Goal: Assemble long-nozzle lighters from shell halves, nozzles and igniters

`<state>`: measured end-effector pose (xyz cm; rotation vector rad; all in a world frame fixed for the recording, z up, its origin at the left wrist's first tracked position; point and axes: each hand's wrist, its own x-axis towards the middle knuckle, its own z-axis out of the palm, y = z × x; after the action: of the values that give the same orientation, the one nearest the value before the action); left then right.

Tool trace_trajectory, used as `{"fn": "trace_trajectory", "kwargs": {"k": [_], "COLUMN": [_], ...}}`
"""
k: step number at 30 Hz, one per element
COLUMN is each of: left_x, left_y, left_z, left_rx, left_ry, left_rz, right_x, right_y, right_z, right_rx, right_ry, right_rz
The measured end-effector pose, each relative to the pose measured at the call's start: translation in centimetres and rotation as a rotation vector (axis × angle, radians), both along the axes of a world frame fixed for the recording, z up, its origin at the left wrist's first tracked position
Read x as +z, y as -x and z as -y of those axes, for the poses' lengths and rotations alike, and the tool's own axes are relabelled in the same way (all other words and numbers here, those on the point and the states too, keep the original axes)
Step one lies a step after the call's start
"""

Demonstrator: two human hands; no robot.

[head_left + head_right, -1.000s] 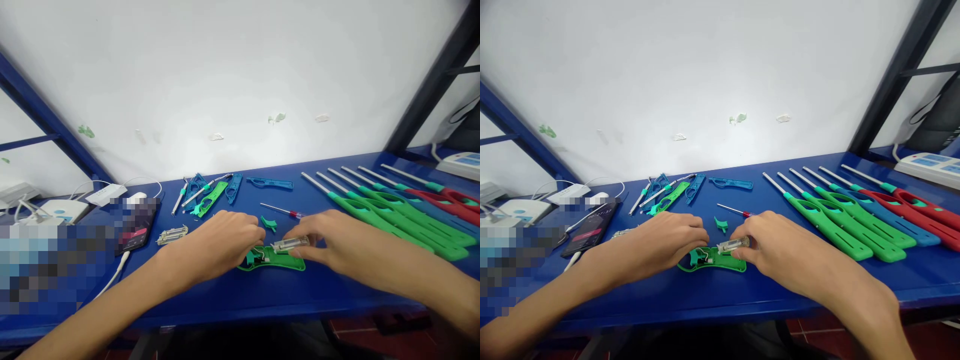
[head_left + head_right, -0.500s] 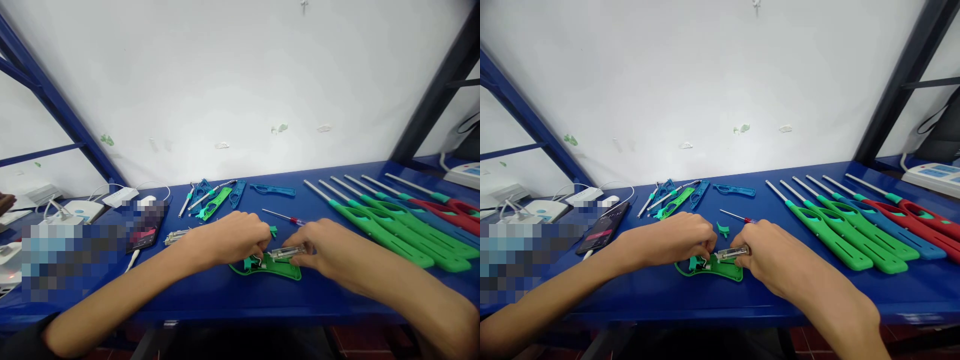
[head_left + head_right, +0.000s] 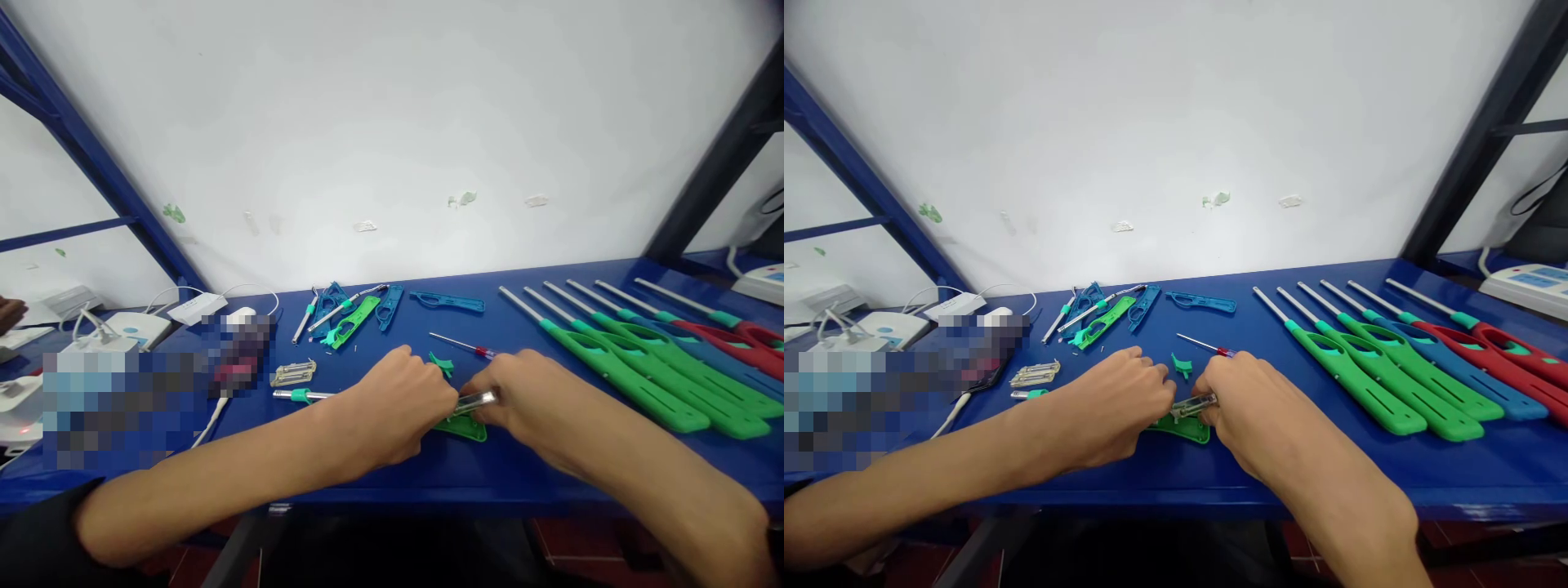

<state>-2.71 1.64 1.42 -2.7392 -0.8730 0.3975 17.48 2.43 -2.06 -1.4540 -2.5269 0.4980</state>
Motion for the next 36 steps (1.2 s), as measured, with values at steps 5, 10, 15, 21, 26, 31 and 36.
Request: {"fn": "trace_trajectory", "kwargs": {"k": [5, 10, 15, 21, 26, 31, 36], "left_x": [0.0, 0.2, 1.0, 0.9, -0.3, -1.5, -2.7], "left_y": [0.3, 0.5, 0.4, 2.2, 4.0, 5.0, 5.3], "left_z": [0.3, 0.2, 0.3, 0.2, 0.1, 0.0, 0.5], "left_rx": [0.006, -0.004, 0.007, 0.079, 0.152, 0.225, 0.312], "left_ry": [-0.023, -0.011, 0.014, 0.057, 0.127, 0.217, 0.258], "left_rz": [-0.002, 0.009, 0.013, 0.098, 0.293, 0.55, 0.769], "right_x": [0.5, 0.9, 1.1, 0.8, 0.6, 0.9, 0.9], "right_y": [0.4, 0.6, 0.9, 0.9, 0.3, -0.5, -1.3], "right_z": [0.0, 0.4, 0.7, 0.5, 0.3, -0.1, -0.1], "right_rx": [0.001, -0.025, -0.05, -0.061, -0.016, 0.028, -0.023], "right_ry": [0.033, 0.024, 0.017, 0.001, -0.032, -0.058, 0.044], "right_rz": [0.019, 0.016, 0.015, 0.021, -0.004, -0.006, -0.14]}}
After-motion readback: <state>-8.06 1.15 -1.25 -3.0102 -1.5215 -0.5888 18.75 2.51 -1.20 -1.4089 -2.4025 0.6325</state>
